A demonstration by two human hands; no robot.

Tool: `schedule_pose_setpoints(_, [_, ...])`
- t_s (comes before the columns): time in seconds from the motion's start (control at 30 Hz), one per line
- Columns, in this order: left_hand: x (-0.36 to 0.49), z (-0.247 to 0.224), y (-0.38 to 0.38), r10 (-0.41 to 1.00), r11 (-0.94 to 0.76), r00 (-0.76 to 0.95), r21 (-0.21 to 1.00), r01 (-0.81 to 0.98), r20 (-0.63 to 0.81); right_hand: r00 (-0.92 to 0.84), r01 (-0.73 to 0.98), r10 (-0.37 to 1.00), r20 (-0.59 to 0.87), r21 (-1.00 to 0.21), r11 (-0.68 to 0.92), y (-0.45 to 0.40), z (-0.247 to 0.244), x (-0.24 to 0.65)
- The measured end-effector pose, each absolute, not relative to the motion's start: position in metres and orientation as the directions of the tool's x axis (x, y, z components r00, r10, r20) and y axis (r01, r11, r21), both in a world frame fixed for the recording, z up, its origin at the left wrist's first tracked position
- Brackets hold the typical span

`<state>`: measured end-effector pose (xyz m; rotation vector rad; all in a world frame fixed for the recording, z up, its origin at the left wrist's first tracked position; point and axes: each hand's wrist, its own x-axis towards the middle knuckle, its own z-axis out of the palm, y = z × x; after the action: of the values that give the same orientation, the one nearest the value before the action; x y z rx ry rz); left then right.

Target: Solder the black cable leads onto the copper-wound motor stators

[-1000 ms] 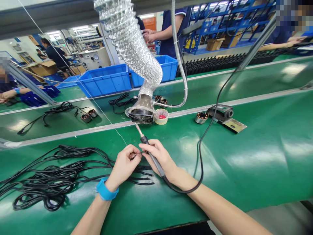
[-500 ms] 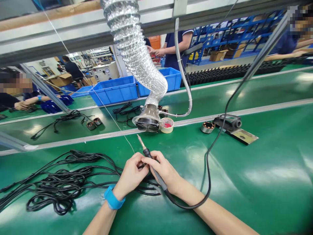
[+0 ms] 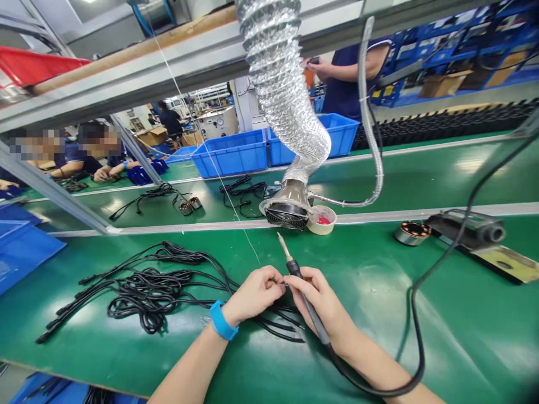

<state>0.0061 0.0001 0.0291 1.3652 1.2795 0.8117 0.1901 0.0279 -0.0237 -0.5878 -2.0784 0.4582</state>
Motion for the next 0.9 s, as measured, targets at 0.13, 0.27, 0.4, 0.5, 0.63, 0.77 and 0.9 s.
schedule_pose_setpoints(0.13, [0.003, 0.027, 0.004, 0.923, 0.272, 0.257, 0.958, 0.096, -0.288, -0.514, 0.212, 0.541, 0.666, -0.512, 0.832, 0.028, -0.020, 0.190])
schedule_pose_setpoints(0.27, [0.003, 0.025, 0.003, 0.937, 0.245, 0.239, 0.967, 0.077, -0.256, -0.491, 0.205, 0.553, 0.674, -0.527, 0.825, 0.023, -0.013, 0.185])
schedule_pose_setpoints(0.4, [0.004, 0.027, 0.001, 0.951, 0.220, 0.180, 0.960, 0.172, -0.250, -0.393, 0.225, 0.600, 0.697, -0.560, 0.797, 0.024, -0.011, 0.184])
schedule_pose_setpoints(0.5, [0.005, 0.029, 0.000, 0.952, 0.217, 0.161, 0.945, 0.244, -0.260, -0.276, 0.228, 0.645, 0.713, -0.603, 0.764, 0.028, -0.002, 0.191])
schedule_pose_setpoints(0.63, [0.007, 0.031, -0.002, 0.955, 0.207, 0.143, 0.929, 0.308, -0.261, -0.088, 0.207, 0.718, 0.691, -0.692, 0.691, 0.027, 0.018, 0.204])
schedule_pose_setpoints(0.77, [0.009, 0.032, -0.003, 0.956, 0.215, 0.117, 0.916, 0.338, -0.268, 0.019, 0.128, 0.741, 0.671, -0.736, 0.664, 0.021, 0.027, 0.210])
schedule_pose_setpoints(0.9, [0.010, 0.033, -0.004, 0.954, 0.227, 0.112, 0.915, 0.333, -0.277, -0.037, 0.091, 0.697, 0.716, -0.692, 0.716, 0.017, 0.027, 0.211])
